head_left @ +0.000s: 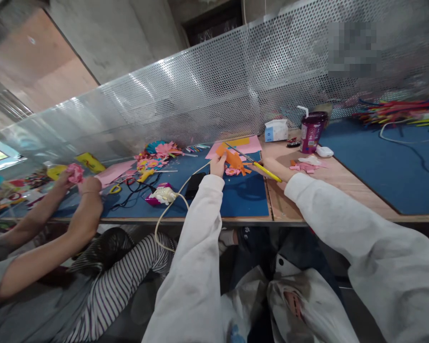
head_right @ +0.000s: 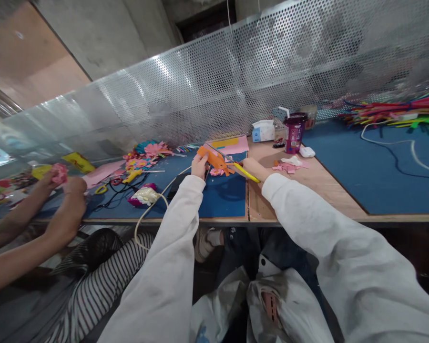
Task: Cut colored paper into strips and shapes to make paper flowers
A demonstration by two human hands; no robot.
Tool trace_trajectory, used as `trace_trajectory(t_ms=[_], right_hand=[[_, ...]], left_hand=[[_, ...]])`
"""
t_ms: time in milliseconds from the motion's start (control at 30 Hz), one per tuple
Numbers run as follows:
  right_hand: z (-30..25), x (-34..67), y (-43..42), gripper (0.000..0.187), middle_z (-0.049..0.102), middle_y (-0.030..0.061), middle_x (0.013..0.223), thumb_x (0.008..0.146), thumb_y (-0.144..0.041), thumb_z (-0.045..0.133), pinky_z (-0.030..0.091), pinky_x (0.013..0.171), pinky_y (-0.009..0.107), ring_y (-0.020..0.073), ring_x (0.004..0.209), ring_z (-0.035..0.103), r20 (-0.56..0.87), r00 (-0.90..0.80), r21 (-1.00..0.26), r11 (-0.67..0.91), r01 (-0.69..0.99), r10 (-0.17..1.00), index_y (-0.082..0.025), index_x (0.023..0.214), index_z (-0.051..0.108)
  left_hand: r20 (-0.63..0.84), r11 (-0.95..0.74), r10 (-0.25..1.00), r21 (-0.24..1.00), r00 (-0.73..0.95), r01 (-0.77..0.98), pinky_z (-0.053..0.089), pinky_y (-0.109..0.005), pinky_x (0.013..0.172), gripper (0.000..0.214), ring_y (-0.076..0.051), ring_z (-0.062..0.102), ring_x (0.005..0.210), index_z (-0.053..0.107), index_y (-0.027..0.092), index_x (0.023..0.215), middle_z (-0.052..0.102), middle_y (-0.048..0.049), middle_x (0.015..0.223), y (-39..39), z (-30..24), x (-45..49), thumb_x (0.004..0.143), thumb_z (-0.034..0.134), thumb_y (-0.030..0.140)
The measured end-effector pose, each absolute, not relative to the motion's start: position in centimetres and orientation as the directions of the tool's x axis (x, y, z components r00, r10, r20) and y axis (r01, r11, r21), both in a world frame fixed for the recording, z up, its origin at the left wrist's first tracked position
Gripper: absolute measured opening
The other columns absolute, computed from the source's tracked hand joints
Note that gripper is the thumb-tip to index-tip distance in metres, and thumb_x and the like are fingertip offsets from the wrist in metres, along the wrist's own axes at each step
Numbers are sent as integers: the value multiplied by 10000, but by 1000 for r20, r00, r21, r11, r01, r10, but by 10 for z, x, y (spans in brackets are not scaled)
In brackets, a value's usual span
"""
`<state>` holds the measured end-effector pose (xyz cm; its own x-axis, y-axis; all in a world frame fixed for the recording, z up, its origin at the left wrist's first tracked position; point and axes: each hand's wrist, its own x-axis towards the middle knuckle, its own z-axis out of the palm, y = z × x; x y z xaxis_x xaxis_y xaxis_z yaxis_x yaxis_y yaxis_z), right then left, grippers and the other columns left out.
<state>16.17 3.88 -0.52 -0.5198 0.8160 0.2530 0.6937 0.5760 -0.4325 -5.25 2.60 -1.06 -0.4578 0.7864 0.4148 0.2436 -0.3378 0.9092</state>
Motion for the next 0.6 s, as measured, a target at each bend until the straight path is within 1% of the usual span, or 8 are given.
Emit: trace_trajectory(t_ms=[133,300,333,367,433,500,533,600], right_hand=[[5,164,30,498,561,65,521,860,-583,509,366,518,236,180,557,587,191,-379,-538,420,731,905,-154,623,604],[10,169,26,517,408,-14,429,855,-623,489,342,456,229,117,410,461,170,-304,-743,325,586,937,-197,566,438],[10,170,26,522,386,-22,419,850,-628,492,339,448,229,110,398,444,178,-299,-762,323,562,938,-202,559,411],[10,170,27,529,370,-27,411,847,-633,493,336,439,228,105,389,430,176,-298,-777,318,543,938,-205,553,387],[8,170,29,541,357,-32,401,838,-650,491,326,418,228,98,371,407,159,-293,-806,295,513,943,-210,549,361],[5,170,32,546,354,-35,397,824,-668,490,320,404,226,96,363,396,154,-282,-829,279,485,947,-213,554,356],[3,169,34,547,352,-36,397,820,-676,487,320,403,226,97,364,397,159,-277,-836,278,472,948,-214,557,359],[0,168,38,543,357,-35,404,813,-681,487,322,408,226,102,378,409,164,-269,-842,277,463,949,-213,561,375]], left_hand=[[330,-203,787,937,-521,286,528,-278,719,181,-174,646,802,677,121,853,691,-50,787,28,-5,-65,837,565,261],[341,-28,757,869,-557,494,508,-310,840,70,-213,651,891,652,137,787,701,-90,832,30,-7,-86,805,596,175],[323,19,756,858,-569,513,506,-317,850,90,-217,653,893,657,142,861,702,-92,851,30,-8,-90,778,630,163],[288,70,759,856,-584,513,504,-326,861,218,-222,657,904,647,140,972,702,-95,870,30,-9,-93,755,658,151],[243,107,780,857,-577,505,495,-326,894,519,-218,656,966,529,116,1238,699,-115,970,30,-12,-98,738,670,120],[251,117,801,824,-543,554,468,-331,948,688,-221,635,1051,405,99,1367,671,-152,1098,29,-12,-99,731,669,98],[283,119,807,781,-518,613,444,-341,985,699,-230,609,1109,400,106,1378,639,-171,1175,28,-11,-97,732,668,102],[384,121,809,630,-444,767,372,-379,1061,573,-265,510,1244,504,146,1307,534,-184,1334,26,-8,-89,756,658,151]])
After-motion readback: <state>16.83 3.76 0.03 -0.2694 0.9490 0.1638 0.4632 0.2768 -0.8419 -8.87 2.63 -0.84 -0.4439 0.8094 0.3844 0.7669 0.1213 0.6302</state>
